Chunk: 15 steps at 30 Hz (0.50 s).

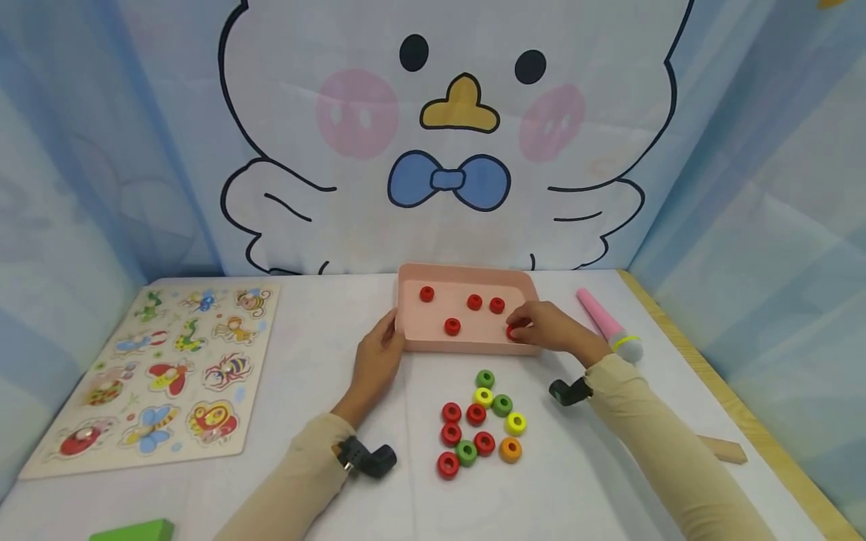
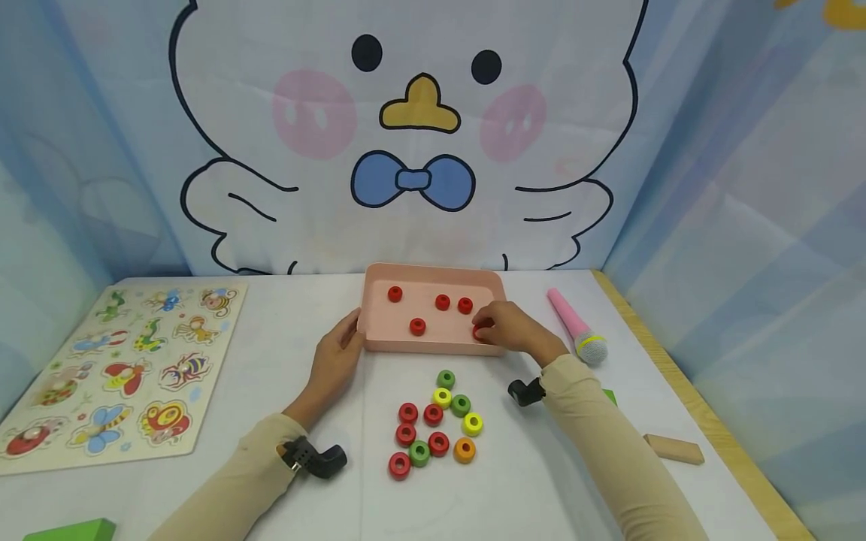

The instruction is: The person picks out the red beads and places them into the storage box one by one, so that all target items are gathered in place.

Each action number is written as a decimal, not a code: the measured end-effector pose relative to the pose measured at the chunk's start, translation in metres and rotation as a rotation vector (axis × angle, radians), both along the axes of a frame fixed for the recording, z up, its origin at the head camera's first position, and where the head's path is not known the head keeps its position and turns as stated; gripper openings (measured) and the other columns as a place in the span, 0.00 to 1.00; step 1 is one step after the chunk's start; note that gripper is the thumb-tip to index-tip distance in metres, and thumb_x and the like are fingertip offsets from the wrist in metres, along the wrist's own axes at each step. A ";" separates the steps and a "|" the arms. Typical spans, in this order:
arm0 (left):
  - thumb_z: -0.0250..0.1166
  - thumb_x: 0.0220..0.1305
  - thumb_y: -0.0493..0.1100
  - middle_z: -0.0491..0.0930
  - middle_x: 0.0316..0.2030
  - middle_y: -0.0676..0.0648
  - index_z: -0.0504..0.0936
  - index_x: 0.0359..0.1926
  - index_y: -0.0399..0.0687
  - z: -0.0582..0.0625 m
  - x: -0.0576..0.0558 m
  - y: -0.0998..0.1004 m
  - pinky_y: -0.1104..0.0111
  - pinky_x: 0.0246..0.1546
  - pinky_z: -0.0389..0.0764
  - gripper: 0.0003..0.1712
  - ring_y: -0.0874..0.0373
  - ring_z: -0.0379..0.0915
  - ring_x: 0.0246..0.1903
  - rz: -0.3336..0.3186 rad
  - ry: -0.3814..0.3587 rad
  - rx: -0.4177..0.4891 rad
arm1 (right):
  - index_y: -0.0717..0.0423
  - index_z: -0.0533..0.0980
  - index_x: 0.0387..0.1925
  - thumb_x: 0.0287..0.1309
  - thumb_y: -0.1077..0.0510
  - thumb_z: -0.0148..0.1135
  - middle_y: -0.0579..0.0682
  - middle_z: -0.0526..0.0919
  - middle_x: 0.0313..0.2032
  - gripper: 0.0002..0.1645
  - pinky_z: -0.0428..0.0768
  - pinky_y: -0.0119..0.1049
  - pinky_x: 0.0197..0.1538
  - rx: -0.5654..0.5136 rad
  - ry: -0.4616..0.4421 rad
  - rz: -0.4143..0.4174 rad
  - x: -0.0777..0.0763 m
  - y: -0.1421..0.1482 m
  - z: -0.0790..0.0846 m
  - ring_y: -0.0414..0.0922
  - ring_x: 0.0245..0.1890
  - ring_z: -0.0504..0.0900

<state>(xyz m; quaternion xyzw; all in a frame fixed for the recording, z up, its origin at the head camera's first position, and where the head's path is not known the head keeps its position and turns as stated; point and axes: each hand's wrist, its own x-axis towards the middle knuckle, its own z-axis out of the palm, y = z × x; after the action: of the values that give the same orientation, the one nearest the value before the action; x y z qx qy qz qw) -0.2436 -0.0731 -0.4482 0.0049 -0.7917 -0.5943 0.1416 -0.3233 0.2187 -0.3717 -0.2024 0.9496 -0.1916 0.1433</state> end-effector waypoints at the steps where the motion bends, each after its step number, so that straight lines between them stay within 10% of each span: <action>1: 0.53 0.72 0.40 0.69 0.66 0.41 0.67 0.70 0.38 0.000 0.000 0.000 0.64 0.64 0.68 0.28 0.53 0.66 0.65 0.000 -0.001 0.002 | 0.62 0.80 0.53 0.63 0.62 0.65 0.54 0.82 0.45 0.17 0.82 0.43 0.52 -0.001 0.001 -0.004 0.000 0.000 0.000 0.50 0.44 0.77; 15: 0.53 0.72 0.39 0.68 0.67 0.41 0.66 0.70 0.38 0.003 0.001 0.001 0.65 0.65 0.67 0.28 0.53 0.65 0.65 -0.010 -0.011 0.021 | 0.60 0.79 0.55 0.63 0.60 0.65 0.58 0.79 0.51 0.19 0.82 0.45 0.53 -0.063 0.051 -0.034 0.010 0.003 0.005 0.54 0.50 0.77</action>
<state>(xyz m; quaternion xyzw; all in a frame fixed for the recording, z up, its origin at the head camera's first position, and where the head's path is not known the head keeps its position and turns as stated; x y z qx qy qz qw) -0.2426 -0.0722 -0.4448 0.0057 -0.7861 -0.6033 0.1343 -0.3131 0.2217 -0.3667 -0.1953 0.9498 -0.2187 0.1094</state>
